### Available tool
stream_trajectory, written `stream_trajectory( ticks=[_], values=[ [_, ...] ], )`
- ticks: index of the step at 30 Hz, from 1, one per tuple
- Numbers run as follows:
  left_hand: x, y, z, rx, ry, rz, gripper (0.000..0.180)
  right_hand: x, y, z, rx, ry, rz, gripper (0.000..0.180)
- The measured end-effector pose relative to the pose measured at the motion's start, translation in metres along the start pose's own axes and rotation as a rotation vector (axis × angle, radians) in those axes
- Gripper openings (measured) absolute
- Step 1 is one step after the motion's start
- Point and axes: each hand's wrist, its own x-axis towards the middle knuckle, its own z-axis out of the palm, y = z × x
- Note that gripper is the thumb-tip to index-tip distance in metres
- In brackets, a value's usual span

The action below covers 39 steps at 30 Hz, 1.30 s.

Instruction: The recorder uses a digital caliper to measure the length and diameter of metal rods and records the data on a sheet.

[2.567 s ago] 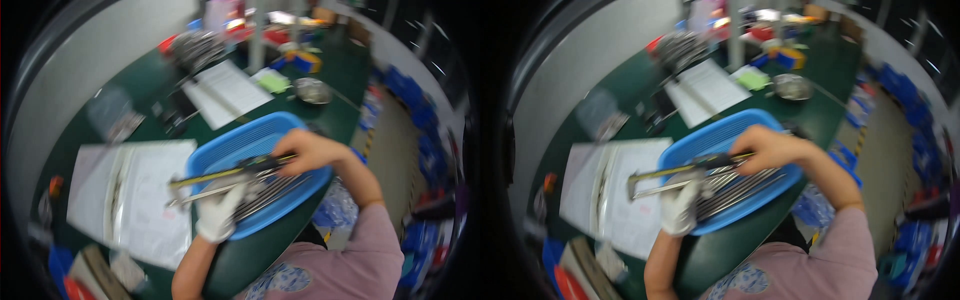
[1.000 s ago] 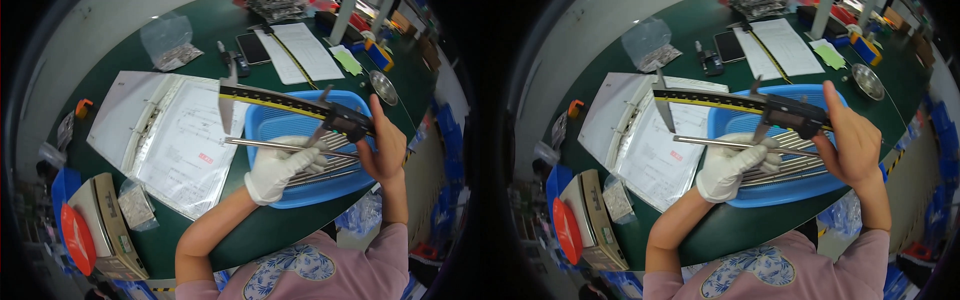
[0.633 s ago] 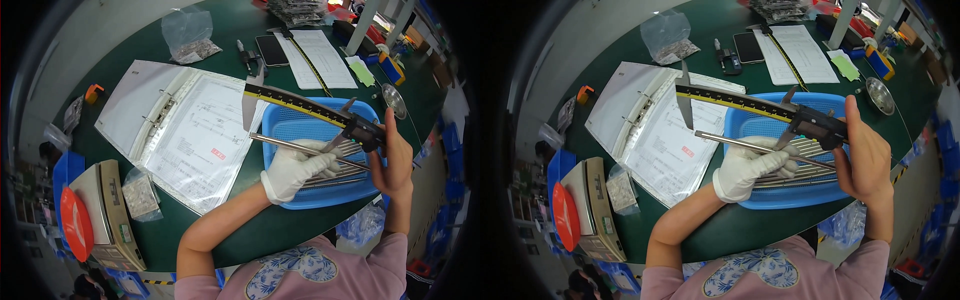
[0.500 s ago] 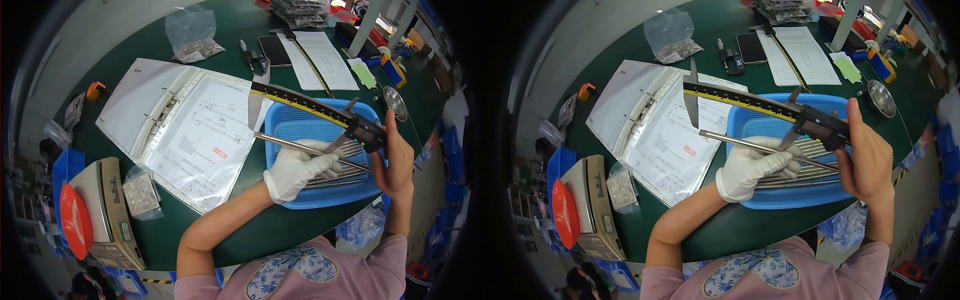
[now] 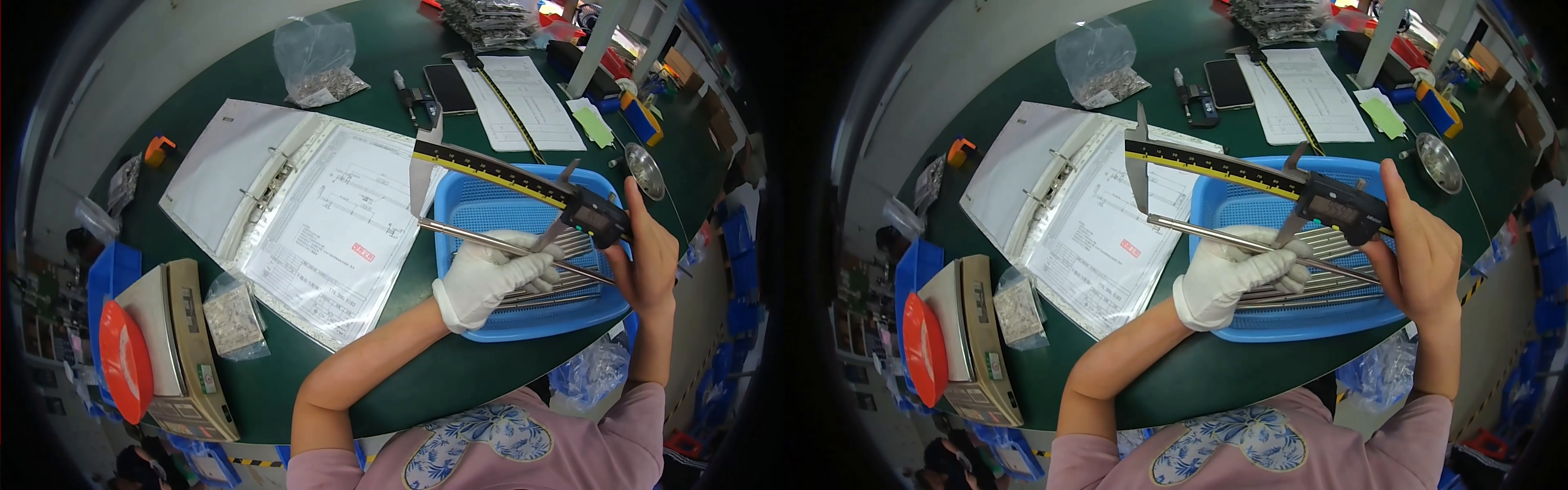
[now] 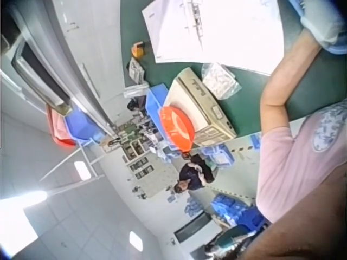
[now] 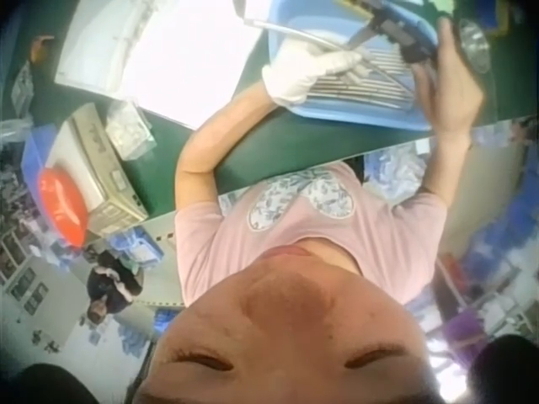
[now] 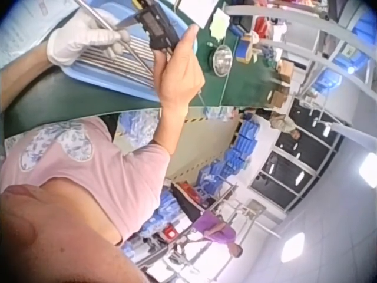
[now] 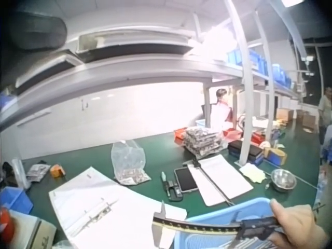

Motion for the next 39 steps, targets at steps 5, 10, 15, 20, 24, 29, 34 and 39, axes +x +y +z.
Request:
stream_trajectory(
  ticks=[5,10,15,20,24,29,34,39],
  values=[
    [0.001,0.000,0.002,0.005,0.043,0.001,0.024,0.004,0.003,-0.003,-0.039,-0.055,0.023,0.061],
    [-0.001,0.001,-0.001,0.021,0.069,-0.006,0.023,0.006,0.008,0.006,-0.037,0.031,-0.033,0.059],
    [-0.001,0.000,0.001,0.027,0.054,0.021,0.023,0.002,0.012,0.008,-0.028,0.064,-0.054,0.058],
    [-0.002,0.002,0.005,0.052,0.090,0.019,0.023,0.002,0.012,0.009,-0.033,0.071,-0.060,0.057],
    [-0.002,0.001,0.003,0.064,0.120,0.032,0.024,0.006,0.010,0.009,-0.025,0.040,-0.050,0.060],
    [0.001,0.003,0.003,0.049,0.060,0.002,0.026,0.005,0.008,0.004,0.032,0.018,-0.038,0.067],
    [-0.001,-0.001,-0.003,-0.004,0.040,0.006,0.024,0.007,0.004,0.009,0.015,0.023,-0.047,0.064],
    [-0.001,-0.002,0.000,-0.044,0.047,0.014,0.023,0.005,0.006,0.006,-0.031,0.017,-0.035,0.055]
  ],
)
